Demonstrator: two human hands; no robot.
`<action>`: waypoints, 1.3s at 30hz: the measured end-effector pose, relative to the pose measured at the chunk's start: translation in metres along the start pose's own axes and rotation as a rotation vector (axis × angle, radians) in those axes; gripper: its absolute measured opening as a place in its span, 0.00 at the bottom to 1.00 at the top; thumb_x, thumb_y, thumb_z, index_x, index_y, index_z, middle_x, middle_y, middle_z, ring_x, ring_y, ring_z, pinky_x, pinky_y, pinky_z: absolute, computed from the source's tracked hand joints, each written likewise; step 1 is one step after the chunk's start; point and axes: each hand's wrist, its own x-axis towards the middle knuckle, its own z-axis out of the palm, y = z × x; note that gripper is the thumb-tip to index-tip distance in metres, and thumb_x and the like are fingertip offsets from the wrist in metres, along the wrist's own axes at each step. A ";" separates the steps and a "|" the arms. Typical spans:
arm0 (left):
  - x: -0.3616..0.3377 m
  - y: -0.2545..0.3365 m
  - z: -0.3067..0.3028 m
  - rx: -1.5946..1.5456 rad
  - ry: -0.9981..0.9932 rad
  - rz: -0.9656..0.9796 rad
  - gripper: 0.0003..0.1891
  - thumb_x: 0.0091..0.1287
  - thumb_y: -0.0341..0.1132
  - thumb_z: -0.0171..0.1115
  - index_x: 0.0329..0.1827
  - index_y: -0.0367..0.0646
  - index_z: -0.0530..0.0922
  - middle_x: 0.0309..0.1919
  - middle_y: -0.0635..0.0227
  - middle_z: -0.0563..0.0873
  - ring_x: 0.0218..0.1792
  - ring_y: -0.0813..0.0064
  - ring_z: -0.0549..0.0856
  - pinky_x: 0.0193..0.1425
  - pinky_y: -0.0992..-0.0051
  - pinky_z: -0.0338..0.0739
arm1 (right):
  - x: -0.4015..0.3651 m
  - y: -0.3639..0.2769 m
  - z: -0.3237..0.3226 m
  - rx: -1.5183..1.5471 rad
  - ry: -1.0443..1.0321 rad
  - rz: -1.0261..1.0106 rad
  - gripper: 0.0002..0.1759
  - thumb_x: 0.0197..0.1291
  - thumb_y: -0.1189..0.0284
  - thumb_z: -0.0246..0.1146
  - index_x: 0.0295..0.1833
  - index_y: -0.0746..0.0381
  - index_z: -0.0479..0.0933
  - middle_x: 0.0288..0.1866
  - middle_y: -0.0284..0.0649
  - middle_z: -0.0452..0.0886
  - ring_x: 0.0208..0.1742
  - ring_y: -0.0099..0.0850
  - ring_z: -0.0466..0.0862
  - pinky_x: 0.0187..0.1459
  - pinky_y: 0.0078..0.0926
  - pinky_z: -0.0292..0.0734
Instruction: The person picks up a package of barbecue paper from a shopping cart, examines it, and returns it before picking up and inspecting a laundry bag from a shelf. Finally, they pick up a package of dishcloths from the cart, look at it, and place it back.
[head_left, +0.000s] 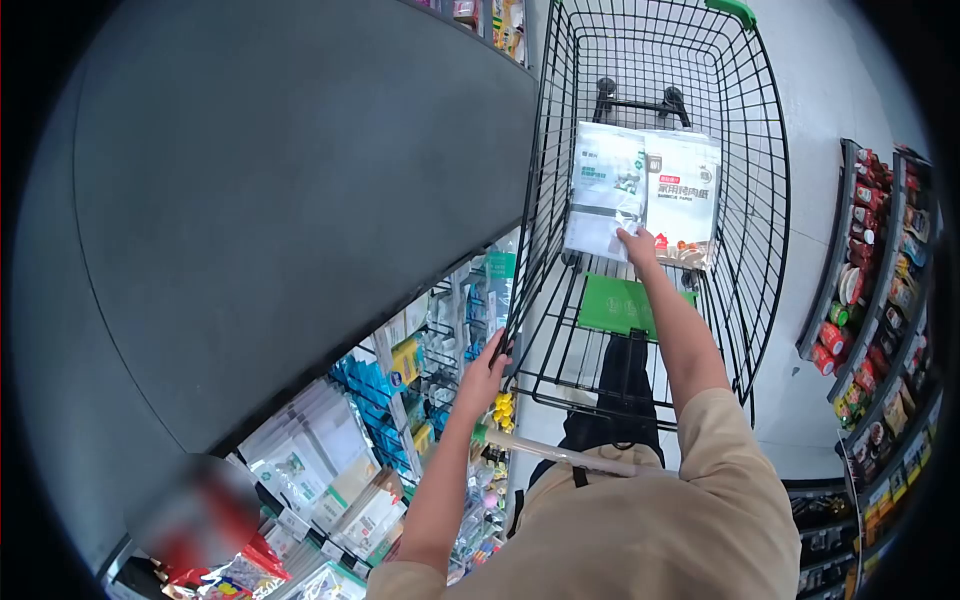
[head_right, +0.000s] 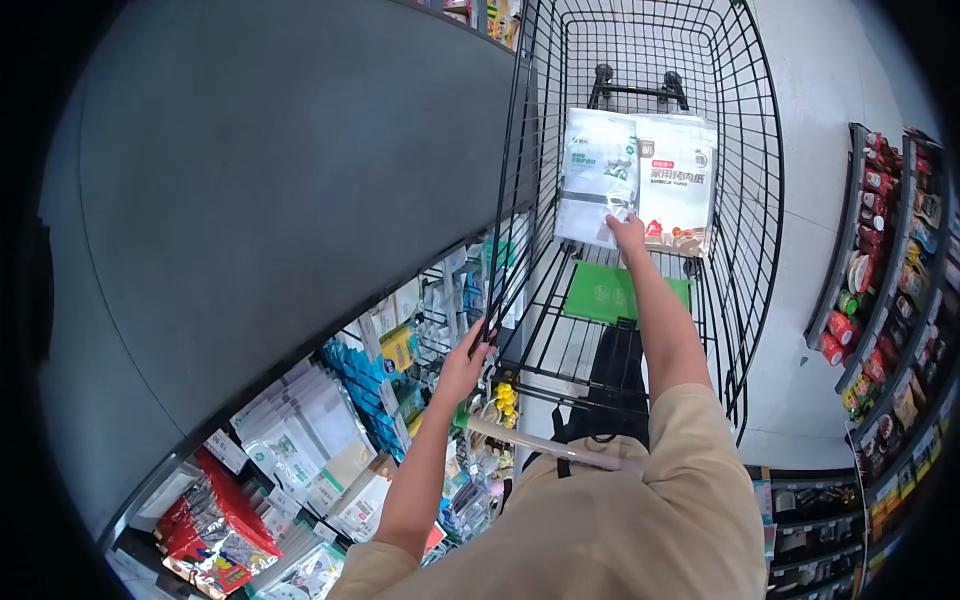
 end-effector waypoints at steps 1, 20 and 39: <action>0.000 -0.004 0.001 -0.004 0.001 0.006 0.27 0.75 0.30 0.51 0.77 0.51 0.61 0.56 0.59 0.86 0.52 0.60 0.88 0.57 0.68 0.77 | -0.017 -0.019 0.000 0.073 -0.045 0.038 0.26 0.56 0.65 0.72 0.55 0.71 0.76 0.37 0.40 0.84 0.30 0.24 0.80 0.28 0.22 0.72; 0.001 -0.028 0.006 0.224 0.236 0.250 0.23 0.69 0.39 0.59 0.67 0.51 0.74 0.49 0.48 0.85 0.49 0.45 0.84 0.55 0.54 0.78 | -0.334 -0.134 -0.079 0.355 -0.505 -0.266 0.28 0.64 0.78 0.63 0.69 0.65 0.66 0.58 0.42 0.80 0.57 0.33 0.81 0.59 0.32 0.77; -0.140 -0.047 -0.073 -1.576 0.267 0.519 0.28 0.76 0.57 0.51 0.61 0.40 0.77 0.50 0.69 0.86 0.51 0.77 0.83 0.55 0.75 0.77 | -0.511 -0.100 0.028 -0.232 -0.882 -0.418 0.21 0.66 0.74 0.65 0.63 0.63 0.75 0.53 0.33 0.84 0.50 0.21 0.80 0.55 0.24 0.74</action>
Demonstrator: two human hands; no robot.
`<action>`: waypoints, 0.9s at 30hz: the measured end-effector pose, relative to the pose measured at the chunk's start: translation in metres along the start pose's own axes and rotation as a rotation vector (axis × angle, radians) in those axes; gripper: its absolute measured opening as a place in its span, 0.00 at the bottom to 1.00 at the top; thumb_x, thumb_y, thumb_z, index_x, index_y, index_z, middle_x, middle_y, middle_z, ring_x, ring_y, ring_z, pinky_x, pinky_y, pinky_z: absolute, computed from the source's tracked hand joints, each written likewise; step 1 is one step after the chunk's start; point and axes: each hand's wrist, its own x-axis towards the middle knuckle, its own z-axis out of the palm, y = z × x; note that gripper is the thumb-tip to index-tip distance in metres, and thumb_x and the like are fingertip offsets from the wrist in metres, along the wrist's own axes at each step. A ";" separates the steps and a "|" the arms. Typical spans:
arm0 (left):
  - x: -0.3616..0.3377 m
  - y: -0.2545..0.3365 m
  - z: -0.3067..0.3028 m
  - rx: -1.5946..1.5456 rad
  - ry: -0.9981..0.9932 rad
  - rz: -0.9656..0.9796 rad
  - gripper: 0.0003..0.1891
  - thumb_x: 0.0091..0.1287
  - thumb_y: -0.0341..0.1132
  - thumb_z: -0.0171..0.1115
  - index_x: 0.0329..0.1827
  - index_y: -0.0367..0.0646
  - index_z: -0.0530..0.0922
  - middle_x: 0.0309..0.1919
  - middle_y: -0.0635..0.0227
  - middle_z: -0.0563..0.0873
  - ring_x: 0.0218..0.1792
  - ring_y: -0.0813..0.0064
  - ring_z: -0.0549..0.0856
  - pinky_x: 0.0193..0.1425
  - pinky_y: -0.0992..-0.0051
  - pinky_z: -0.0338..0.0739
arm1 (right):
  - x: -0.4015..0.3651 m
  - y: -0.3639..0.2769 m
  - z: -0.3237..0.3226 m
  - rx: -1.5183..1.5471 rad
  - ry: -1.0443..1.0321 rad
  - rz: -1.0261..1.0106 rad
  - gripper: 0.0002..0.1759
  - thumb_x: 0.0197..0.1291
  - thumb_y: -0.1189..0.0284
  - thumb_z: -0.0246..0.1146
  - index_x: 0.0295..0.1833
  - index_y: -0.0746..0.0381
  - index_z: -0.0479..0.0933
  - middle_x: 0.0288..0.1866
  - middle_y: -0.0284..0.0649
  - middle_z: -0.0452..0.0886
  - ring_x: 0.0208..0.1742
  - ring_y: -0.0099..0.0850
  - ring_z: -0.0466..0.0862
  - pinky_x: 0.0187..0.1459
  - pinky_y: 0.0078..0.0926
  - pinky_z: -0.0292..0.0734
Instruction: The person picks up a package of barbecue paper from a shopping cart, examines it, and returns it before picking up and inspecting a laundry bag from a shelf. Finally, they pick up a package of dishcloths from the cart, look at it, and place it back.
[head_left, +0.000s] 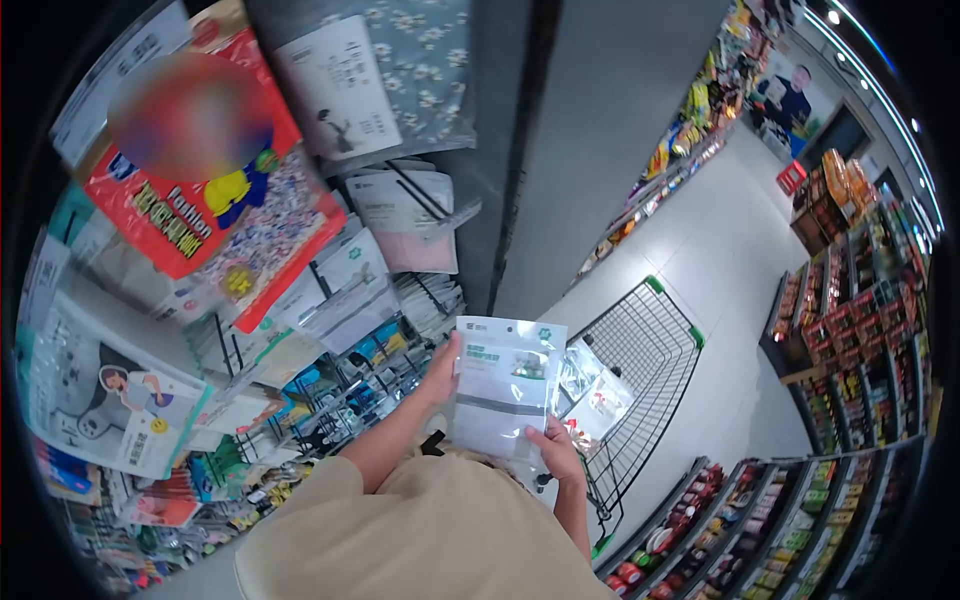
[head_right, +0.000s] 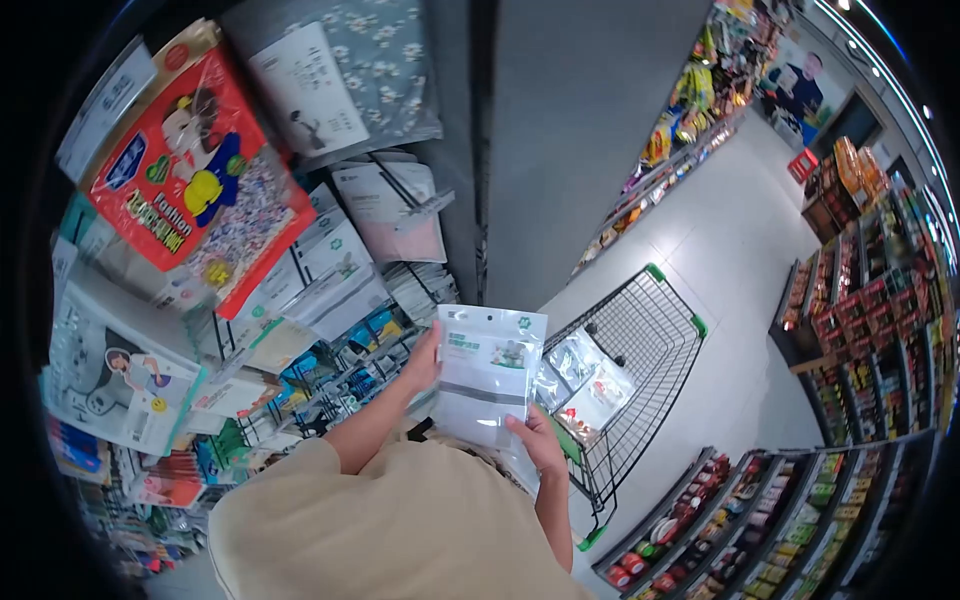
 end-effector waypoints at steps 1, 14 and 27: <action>-0.002 0.007 -0.009 0.003 0.064 0.069 0.25 0.76 0.53 0.55 0.58 0.38 0.78 0.48 0.69 0.87 0.48 0.78 0.85 0.53 0.75 0.79 | 0.007 -0.005 0.007 -0.103 -0.045 0.017 0.20 0.67 0.73 0.65 0.63 0.63 0.75 0.53 0.33 0.84 0.51 0.21 0.80 0.55 0.24 0.74; -0.107 0.106 -0.077 0.129 0.493 0.547 0.16 0.72 0.43 0.65 0.45 0.36 0.85 0.37 0.69 0.88 0.36 0.83 0.84 0.41 0.79 0.78 | 0.099 -0.013 0.123 -0.454 -0.309 -0.082 0.24 0.71 0.74 0.59 0.69 0.69 0.67 0.52 0.36 0.82 0.51 0.20 0.78 0.54 0.21 0.71; -0.128 0.150 -0.089 0.165 0.466 0.608 0.15 0.72 0.41 0.65 0.49 0.36 0.84 0.40 0.69 0.88 0.40 0.82 0.84 0.43 0.78 0.78 | 0.134 -0.012 0.180 -0.401 -0.259 -0.264 0.19 0.74 0.67 0.57 0.64 0.67 0.72 0.50 0.33 0.81 0.48 0.19 0.75 0.51 0.19 0.69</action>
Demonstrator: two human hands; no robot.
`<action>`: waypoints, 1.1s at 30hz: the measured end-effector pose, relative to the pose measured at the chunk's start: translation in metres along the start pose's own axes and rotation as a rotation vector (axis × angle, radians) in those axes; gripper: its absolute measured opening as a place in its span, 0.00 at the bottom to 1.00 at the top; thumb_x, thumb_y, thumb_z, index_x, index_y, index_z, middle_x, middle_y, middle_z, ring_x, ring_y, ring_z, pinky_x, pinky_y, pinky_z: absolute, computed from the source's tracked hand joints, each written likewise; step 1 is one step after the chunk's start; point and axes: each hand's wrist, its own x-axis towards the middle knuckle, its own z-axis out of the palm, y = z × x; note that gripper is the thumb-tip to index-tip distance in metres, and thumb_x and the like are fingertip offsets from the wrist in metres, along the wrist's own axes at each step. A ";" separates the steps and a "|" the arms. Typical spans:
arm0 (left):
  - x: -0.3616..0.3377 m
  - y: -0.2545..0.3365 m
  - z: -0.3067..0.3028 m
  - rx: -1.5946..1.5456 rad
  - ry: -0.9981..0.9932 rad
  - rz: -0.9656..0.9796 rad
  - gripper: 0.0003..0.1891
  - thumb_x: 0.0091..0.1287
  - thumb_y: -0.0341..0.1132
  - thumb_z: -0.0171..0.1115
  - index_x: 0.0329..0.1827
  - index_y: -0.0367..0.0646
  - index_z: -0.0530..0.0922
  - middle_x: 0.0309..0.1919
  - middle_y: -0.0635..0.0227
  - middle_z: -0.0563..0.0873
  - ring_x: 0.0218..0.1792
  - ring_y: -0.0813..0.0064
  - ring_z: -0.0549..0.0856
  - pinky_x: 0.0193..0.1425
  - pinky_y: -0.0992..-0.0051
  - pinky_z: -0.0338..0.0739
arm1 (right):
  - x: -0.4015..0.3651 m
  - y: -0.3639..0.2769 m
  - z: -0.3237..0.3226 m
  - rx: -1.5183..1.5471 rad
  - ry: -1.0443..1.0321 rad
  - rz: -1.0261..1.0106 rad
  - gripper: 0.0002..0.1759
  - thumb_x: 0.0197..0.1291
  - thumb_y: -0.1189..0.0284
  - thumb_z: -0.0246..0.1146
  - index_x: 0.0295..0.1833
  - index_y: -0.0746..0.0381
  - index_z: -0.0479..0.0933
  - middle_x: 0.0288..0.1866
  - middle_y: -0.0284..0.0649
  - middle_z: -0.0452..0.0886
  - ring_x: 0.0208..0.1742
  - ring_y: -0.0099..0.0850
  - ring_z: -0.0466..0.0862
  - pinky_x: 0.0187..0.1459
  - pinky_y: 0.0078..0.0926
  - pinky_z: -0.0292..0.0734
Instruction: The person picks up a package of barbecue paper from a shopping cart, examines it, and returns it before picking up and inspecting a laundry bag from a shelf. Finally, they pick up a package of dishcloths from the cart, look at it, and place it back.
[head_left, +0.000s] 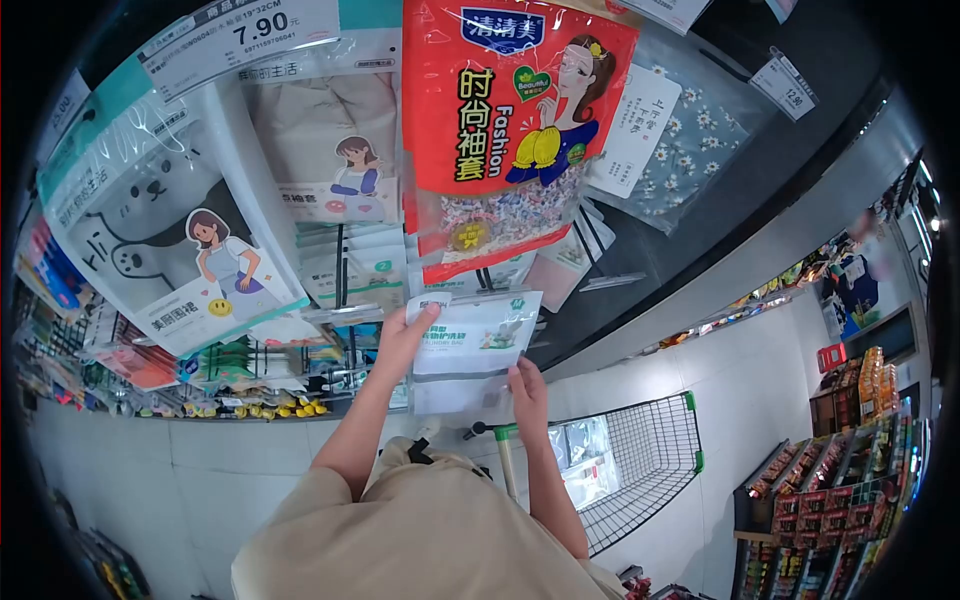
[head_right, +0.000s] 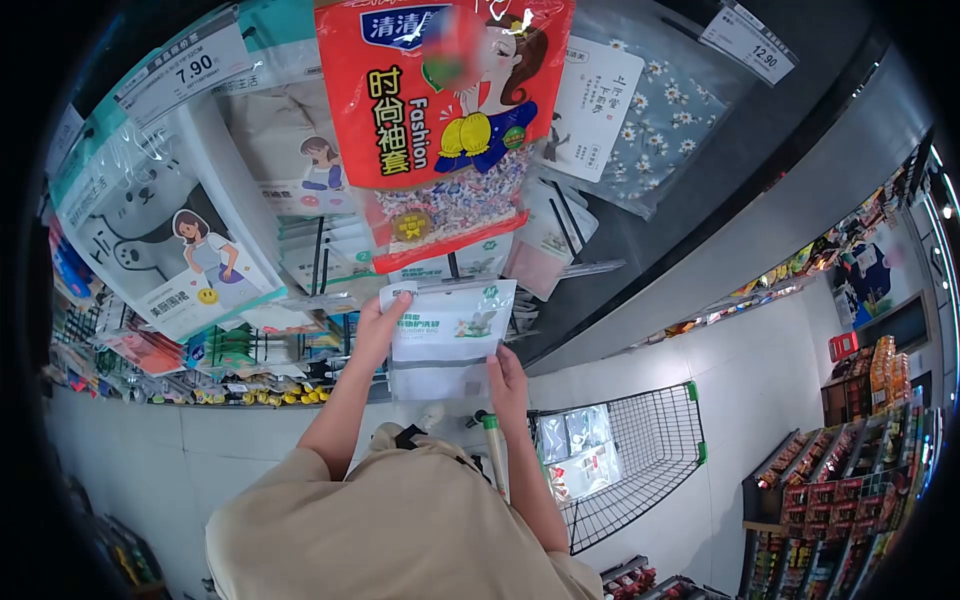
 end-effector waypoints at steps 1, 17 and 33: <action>0.002 0.001 0.001 0.015 -0.003 -0.003 0.15 0.72 0.41 0.65 0.49 0.36 0.84 0.41 0.69 0.88 0.40 0.82 0.84 0.44 0.78 0.78 | 0.002 -0.001 0.000 0.000 0.002 -0.026 0.20 0.74 0.67 0.57 0.64 0.67 0.71 0.51 0.33 0.81 0.48 0.19 0.75 0.51 0.20 0.70; 0.026 0.000 0.014 -0.067 0.041 0.138 0.13 0.73 0.38 0.63 0.52 0.38 0.83 0.45 0.69 0.88 0.44 0.83 0.83 0.51 0.78 0.75 | 0.019 -0.002 0.003 -0.111 0.093 -0.180 0.30 0.73 0.71 0.59 0.74 0.69 0.58 0.64 0.47 0.74 0.63 0.31 0.76 0.65 0.28 0.69; 0.020 -0.031 -0.025 0.189 0.084 0.171 0.12 0.72 0.34 0.64 0.51 0.34 0.82 0.36 0.75 0.85 0.35 0.89 0.77 0.40 0.84 0.71 | 0.006 0.039 -0.004 -0.390 0.122 -0.165 0.36 0.70 0.66 0.62 0.76 0.69 0.56 0.74 0.58 0.65 0.75 0.45 0.66 0.73 0.38 0.60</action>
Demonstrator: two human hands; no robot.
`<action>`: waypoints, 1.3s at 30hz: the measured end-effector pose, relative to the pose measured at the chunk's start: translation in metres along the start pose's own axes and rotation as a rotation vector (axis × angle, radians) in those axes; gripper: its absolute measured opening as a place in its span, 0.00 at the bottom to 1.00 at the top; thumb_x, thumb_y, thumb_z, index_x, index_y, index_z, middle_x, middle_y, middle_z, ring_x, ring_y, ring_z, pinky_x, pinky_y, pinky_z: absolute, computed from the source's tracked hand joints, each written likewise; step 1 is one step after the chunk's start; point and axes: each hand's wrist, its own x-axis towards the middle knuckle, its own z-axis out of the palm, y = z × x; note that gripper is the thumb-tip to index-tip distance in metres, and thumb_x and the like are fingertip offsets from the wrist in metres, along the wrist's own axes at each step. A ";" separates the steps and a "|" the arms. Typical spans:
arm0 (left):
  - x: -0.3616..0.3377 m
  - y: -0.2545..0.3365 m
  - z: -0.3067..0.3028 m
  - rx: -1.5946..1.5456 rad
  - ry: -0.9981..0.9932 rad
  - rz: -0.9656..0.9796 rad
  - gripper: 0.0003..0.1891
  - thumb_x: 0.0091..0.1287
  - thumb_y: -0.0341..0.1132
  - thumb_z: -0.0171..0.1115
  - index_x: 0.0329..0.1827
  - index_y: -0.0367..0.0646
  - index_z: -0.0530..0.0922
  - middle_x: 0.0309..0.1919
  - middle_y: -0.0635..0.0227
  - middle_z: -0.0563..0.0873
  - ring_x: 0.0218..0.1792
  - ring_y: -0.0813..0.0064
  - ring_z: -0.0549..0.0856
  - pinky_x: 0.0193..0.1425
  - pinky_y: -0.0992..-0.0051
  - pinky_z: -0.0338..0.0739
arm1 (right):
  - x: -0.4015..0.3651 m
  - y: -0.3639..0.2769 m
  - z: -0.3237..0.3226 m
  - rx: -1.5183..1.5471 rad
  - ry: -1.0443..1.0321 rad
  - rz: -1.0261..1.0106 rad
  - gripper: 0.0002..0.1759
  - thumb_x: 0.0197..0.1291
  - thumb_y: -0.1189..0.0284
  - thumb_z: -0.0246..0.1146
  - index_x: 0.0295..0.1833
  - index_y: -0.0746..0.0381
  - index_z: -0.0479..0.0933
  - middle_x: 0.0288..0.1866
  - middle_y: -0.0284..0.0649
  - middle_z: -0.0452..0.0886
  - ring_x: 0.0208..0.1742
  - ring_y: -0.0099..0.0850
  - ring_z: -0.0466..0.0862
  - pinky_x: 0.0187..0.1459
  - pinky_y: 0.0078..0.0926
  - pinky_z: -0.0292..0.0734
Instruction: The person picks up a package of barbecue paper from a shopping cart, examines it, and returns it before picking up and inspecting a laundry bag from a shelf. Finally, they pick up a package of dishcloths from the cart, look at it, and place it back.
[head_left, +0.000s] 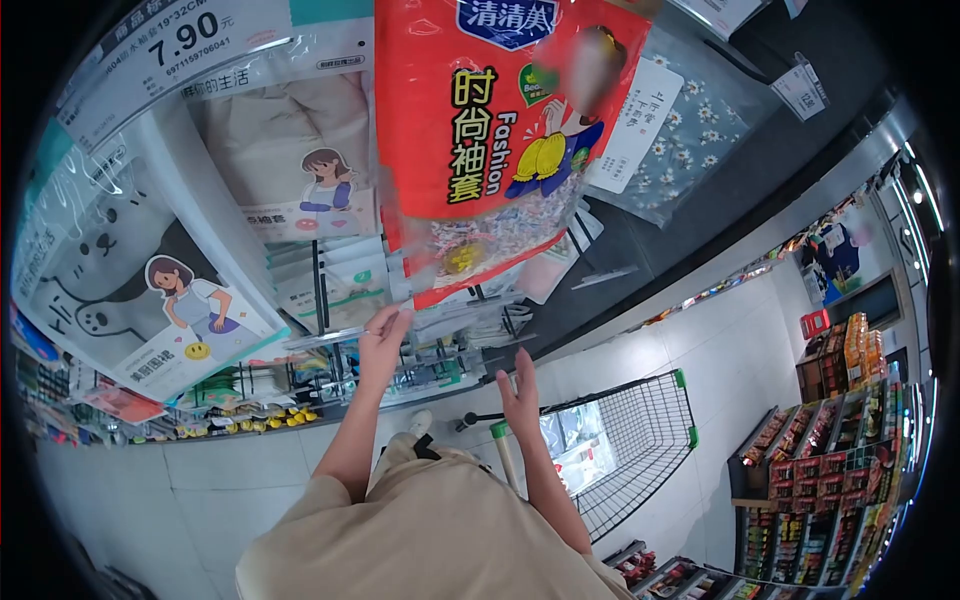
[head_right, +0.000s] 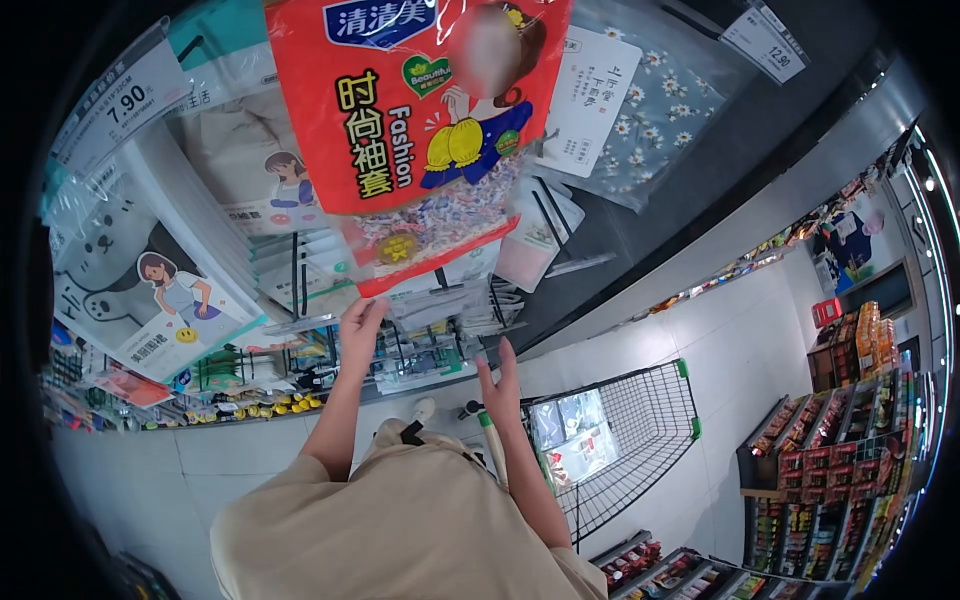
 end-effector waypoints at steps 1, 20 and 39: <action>-0.003 -0.002 -0.002 -0.035 0.035 -0.005 0.12 0.72 0.34 0.64 0.52 0.34 0.82 0.37 0.74 0.85 0.37 0.88 0.78 0.43 0.84 0.72 | -0.004 -0.002 -0.002 0.014 0.008 0.051 0.35 0.70 0.67 0.62 0.76 0.68 0.56 0.74 0.58 0.65 0.75 0.45 0.66 0.73 0.39 0.60; -0.050 -0.002 0.007 -0.077 -0.055 0.274 0.09 0.78 0.31 0.50 0.48 0.33 0.73 0.39 0.56 0.84 0.37 0.68 0.86 0.40 0.72 0.82 | -0.157 0.145 -0.092 -0.553 0.038 0.571 0.31 0.60 0.65 0.66 0.66 0.67 0.69 0.56 0.63 0.79 0.59 0.56 0.79 0.60 0.45 0.74; -0.091 -0.025 0.141 0.041 -0.508 -0.104 0.21 0.80 0.42 0.46 0.68 0.37 0.64 0.56 0.52 0.80 0.44 0.67 0.85 0.41 0.71 0.83 | -0.218 0.126 -0.105 -0.421 0.217 0.531 0.24 0.60 0.68 0.64 0.60 0.66 0.74 0.53 0.54 0.81 0.56 0.52 0.79 0.60 0.46 0.73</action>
